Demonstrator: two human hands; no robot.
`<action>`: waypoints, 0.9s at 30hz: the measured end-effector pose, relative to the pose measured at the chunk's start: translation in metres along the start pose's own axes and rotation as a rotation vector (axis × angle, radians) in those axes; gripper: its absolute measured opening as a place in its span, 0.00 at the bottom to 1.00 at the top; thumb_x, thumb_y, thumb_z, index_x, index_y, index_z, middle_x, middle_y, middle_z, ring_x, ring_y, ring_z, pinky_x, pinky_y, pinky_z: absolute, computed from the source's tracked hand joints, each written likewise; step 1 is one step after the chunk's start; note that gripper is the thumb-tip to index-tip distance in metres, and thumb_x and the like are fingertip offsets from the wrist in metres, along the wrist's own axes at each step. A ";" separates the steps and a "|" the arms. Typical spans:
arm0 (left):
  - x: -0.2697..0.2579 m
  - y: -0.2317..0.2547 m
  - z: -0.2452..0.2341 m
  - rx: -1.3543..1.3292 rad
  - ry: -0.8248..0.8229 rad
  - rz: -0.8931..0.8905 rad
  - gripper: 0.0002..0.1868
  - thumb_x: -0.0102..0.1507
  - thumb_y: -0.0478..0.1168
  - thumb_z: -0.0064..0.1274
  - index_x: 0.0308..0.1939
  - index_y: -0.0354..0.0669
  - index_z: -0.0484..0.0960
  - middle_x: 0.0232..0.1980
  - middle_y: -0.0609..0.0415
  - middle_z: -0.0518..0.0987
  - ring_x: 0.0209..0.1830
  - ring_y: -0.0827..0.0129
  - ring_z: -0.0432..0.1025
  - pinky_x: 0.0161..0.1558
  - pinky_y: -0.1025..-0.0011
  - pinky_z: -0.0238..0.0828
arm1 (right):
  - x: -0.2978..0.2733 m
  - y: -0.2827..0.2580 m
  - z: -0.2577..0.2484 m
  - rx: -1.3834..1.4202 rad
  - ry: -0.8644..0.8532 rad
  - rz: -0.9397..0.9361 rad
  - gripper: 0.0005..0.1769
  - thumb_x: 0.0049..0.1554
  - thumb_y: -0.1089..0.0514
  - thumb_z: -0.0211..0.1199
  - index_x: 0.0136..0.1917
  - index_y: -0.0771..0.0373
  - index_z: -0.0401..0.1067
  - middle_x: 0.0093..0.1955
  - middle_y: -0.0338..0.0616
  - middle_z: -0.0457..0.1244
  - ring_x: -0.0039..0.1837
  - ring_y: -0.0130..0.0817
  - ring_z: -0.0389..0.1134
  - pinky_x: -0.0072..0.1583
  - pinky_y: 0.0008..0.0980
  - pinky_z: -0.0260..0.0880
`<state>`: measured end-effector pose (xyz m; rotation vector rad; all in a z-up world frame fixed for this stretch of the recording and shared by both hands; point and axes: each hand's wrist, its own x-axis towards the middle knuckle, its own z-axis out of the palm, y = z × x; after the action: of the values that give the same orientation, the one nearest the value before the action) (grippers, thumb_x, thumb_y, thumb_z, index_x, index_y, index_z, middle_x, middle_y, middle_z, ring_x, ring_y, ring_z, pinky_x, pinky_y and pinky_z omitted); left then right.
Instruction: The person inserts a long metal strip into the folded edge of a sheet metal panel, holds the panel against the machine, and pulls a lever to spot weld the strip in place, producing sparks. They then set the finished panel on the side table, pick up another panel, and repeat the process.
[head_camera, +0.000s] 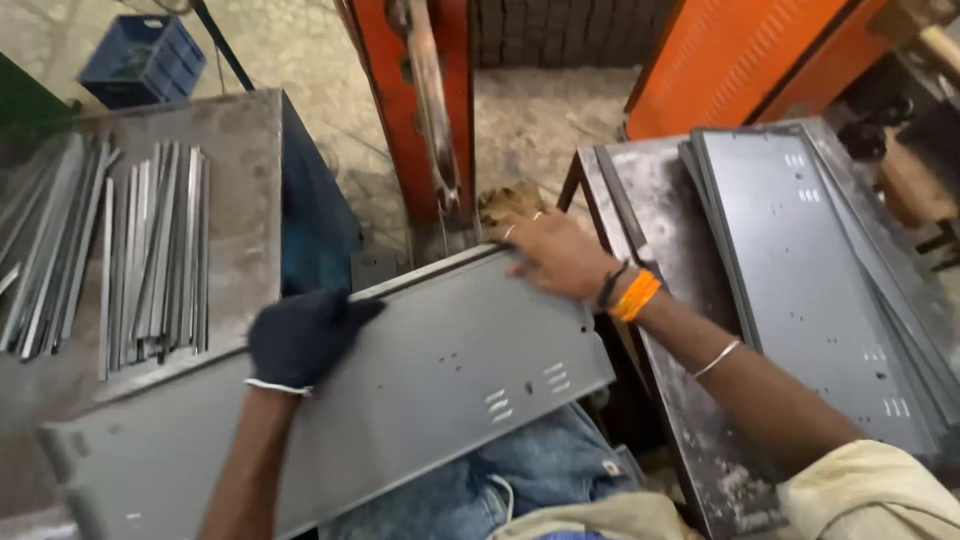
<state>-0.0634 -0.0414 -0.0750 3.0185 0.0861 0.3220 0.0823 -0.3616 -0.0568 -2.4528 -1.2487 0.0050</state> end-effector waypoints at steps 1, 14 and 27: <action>-0.007 0.006 0.017 -0.030 0.016 0.001 0.30 0.57 0.71 0.55 0.24 0.48 0.82 0.23 0.43 0.78 0.25 0.44 0.75 0.28 0.48 0.69 | -0.008 -0.008 0.018 -0.060 0.070 -0.092 0.26 0.50 0.54 0.67 0.60 0.63 0.68 0.58 0.57 0.66 0.58 0.56 0.67 0.62 0.56 0.59; -0.023 -0.013 0.051 -0.250 -0.095 0.014 0.21 0.53 0.61 0.62 0.37 0.53 0.88 0.34 0.46 0.84 0.37 0.45 0.78 0.39 0.49 0.72 | -0.029 0.011 0.015 0.091 0.199 0.037 0.20 0.45 0.53 0.76 0.46 0.62 0.72 0.39 0.49 0.68 0.43 0.52 0.70 0.44 0.46 0.69; -0.300 -0.257 0.047 -0.189 -0.081 -1.031 0.32 0.70 0.66 0.41 0.59 0.46 0.86 0.57 0.38 0.84 0.60 0.42 0.75 0.63 0.53 0.68 | -0.087 0.088 0.079 0.144 0.100 0.356 0.25 0.53 0.36 0.68 0.47 0.61 0.82 0.33 0.48 0.70 0.35 0.36 0.70 0.39 0.36 0.67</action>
<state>-0.3579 0.1894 -0.2110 2.3746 1.4103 0.0837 0.0840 -0.4491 -0.1747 -2.4803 -0.7319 0.0648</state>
